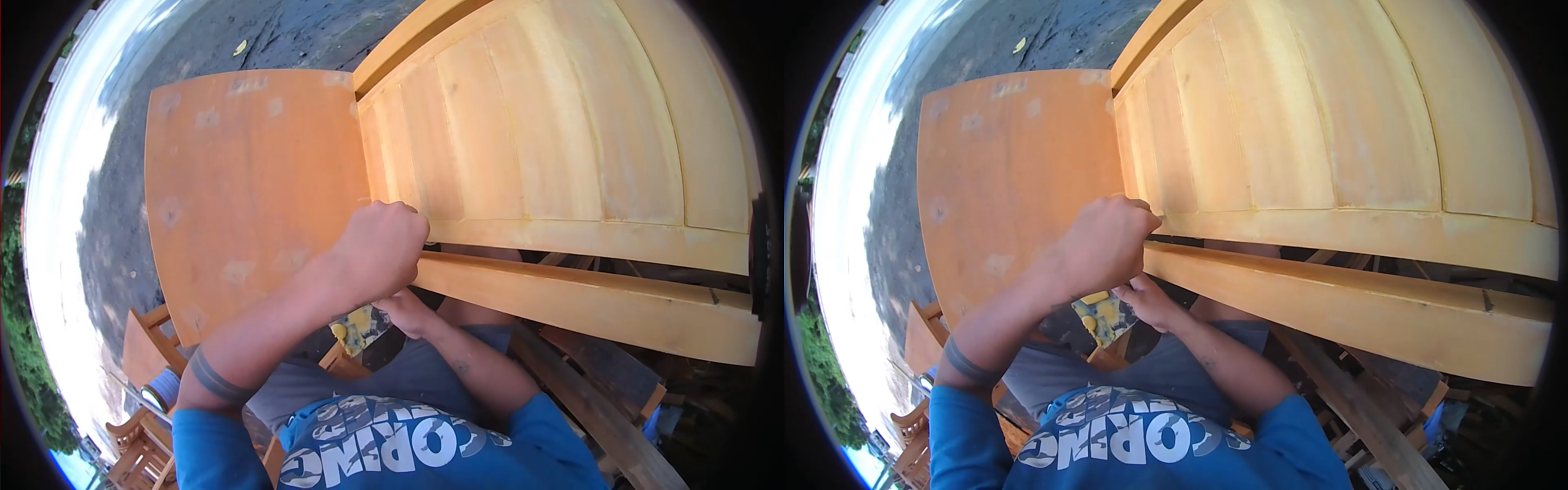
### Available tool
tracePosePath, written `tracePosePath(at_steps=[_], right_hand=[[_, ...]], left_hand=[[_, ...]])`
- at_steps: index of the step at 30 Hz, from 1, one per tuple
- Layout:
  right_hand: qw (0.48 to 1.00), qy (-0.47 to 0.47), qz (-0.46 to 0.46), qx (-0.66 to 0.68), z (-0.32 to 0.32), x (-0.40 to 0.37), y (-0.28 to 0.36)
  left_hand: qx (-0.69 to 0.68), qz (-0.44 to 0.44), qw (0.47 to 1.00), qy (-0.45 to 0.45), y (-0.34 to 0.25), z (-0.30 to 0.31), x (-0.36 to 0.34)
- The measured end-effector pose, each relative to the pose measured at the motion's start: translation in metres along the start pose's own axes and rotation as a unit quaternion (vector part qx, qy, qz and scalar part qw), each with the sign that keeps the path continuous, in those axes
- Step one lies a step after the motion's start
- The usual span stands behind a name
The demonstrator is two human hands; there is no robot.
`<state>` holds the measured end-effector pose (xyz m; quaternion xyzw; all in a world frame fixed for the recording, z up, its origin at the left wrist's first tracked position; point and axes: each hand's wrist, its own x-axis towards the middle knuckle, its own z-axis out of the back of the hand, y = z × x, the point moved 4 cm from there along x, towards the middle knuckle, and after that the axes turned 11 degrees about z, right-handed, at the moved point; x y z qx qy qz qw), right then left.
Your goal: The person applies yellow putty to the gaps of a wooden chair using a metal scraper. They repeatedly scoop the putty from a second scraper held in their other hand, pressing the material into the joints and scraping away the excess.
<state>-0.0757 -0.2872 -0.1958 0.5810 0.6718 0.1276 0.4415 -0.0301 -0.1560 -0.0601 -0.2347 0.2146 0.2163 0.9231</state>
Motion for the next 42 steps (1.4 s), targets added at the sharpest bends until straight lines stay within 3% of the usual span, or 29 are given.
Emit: tracePosePath(at_steps=[2,5,8,10,12,14,17,20,21,26,30,32,37,39,42], right_hand=[[1.0,0.014,-0.012,-0.017,0.004,0.003,-0.005],[0.999,0.018,-0.017,-0.031,0.006,0.004,-0.009],[1.0,0.008,-0.012,0.011,0.003,0.001,-0.004],[0.999,0.012,-0.006,0.051,0.002,-0.002,-0.002],[0.994,-0.001,0.017,0.107,-0.001,-0.007,0.006],[0.987,0.008,0.046,0.155,-0.005,-0.012,0.016],[0.976,-0.066,0.096,0.185,-0.014,-0.019,0.027],[0.965,-0.118,0.122,0.199,-0.027,-0.028,0.046],[0.96,-0.121,0.138,0.211,-0.029,-0.028,0.051],[0.951,-0.141,0.171,0.216,-0.035,-0.026,0.06],[0.942,-0.119,0.19,0.249,-0.042,-0.028,0.084],[0.942,-0.116,0.197,0.247,-0.038,-0.033,0.088],[0.973,-0.066,0.107,0.196,-0.016,-0.028,0.035],[0.981,-0.061,0.04,0.182,-0.014,-0.022,0.009],[0.997,-0.025,0.021,0.067,-0.013,-0.012,-0.009]], left_hand=[[0.012,0.004,1.0,0.018,0.008,0.001,0.007],[-0.256,-0.033,0.963,0.077,0.038,0.022,0.007],[-0.533,-0.044,0.832,0.149,0.076,0.028,-0.023],[-0.591,0.022,0.8,0.104,0.096,0.028,-0.061],[-0.641,0.036,0.767,-0.004,0.109,0.021,-0.104],[-0.632,0.032,0.769,-0.089,0.117,0.014,-0.145],[-0.631,0.093,0.748,-0.183,0.12,-0.016,-0.189],[-0.44,0.103,0.861,-0.232,0.101,-0.027,-0.204],[-0.392,0.09,0.878,-0.259,0.093,-0.03,-0.205],[-0.328,-0.029,0.871,-0.364,0.066,-0.063,-0.2],[-0.361,0.001,0.887,-0.289,0.073,-0.097,-0.175],[-0.365,0.028,0.882,-0.297,0.085,-0.073,-0.157],[-0.325,0.043,0.902,-0.28,0.101,0.009,-0.06],[-0.294,0.021,0.922,-0.252,0.109,0.022,-0.008],[-0.233,-0.015,0.938,-0.257,0.107,0.039,0.044]])
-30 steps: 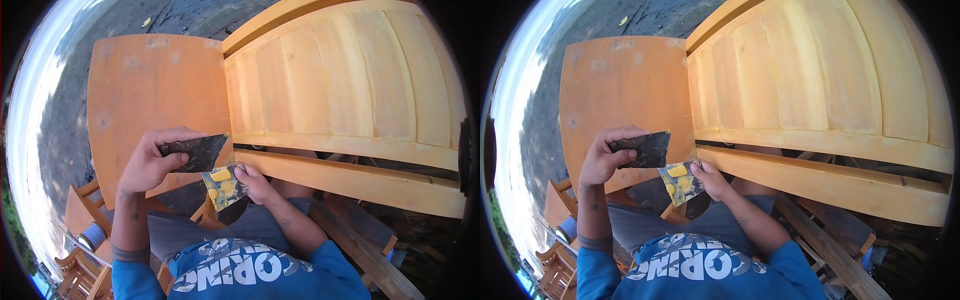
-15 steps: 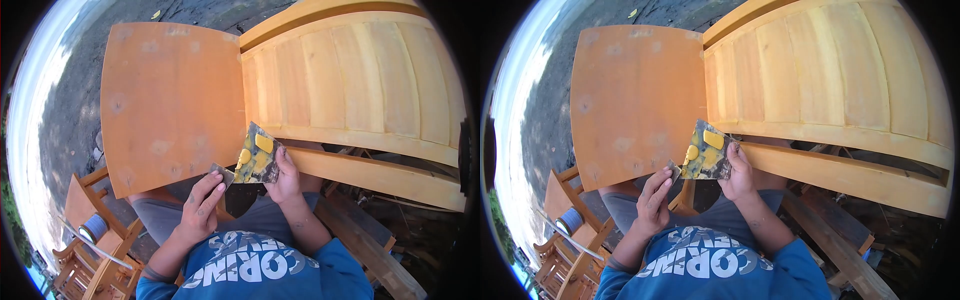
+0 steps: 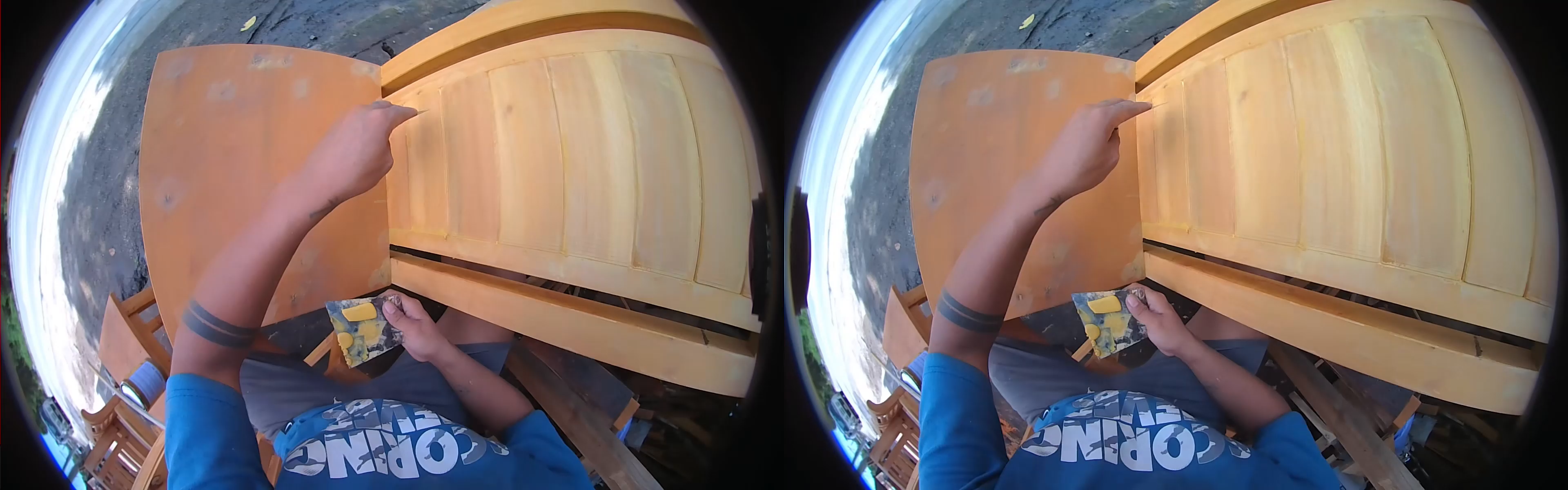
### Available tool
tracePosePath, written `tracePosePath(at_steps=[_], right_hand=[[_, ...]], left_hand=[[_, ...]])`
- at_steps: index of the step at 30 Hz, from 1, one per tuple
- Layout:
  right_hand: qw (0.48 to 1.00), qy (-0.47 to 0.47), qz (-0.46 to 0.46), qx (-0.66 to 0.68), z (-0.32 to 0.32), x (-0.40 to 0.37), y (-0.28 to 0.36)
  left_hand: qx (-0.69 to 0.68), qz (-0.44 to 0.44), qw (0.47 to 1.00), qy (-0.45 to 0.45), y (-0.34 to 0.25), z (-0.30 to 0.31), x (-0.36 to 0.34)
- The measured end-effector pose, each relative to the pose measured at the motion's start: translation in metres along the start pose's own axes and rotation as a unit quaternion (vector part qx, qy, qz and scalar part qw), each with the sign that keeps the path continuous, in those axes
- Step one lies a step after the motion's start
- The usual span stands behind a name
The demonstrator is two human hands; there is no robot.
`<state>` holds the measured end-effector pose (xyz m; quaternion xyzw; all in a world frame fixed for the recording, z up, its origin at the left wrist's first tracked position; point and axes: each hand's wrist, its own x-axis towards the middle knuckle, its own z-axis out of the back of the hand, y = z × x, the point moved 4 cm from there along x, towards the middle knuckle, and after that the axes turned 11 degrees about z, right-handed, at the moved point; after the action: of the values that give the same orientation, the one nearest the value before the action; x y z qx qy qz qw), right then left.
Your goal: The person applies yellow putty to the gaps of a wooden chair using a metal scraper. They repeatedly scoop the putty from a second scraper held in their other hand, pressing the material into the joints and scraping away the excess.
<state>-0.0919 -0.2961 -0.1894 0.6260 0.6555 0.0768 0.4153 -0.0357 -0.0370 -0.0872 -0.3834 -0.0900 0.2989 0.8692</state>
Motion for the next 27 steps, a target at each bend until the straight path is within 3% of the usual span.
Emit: tracePosePath(at_steps=[4,12,27], right_hand=[[0.996,0.039,0.007,-0.076,0.0,0.011,0.006],[0.998,0.049,0.009,-0.038,-0.002,0.016,0.015],[0.997,0.067,0.008,-0.035,0.006,0.017,0.008]], left_hand=[[0.051,0.006,0.998,0.038,-0.008,-0.008,0.029],[0.125,0.08,0.984,0.094,-0.016,-0.011,0.049],[0.179,0.102,0.973,0.104,-0.022,-0.013,0.058]])
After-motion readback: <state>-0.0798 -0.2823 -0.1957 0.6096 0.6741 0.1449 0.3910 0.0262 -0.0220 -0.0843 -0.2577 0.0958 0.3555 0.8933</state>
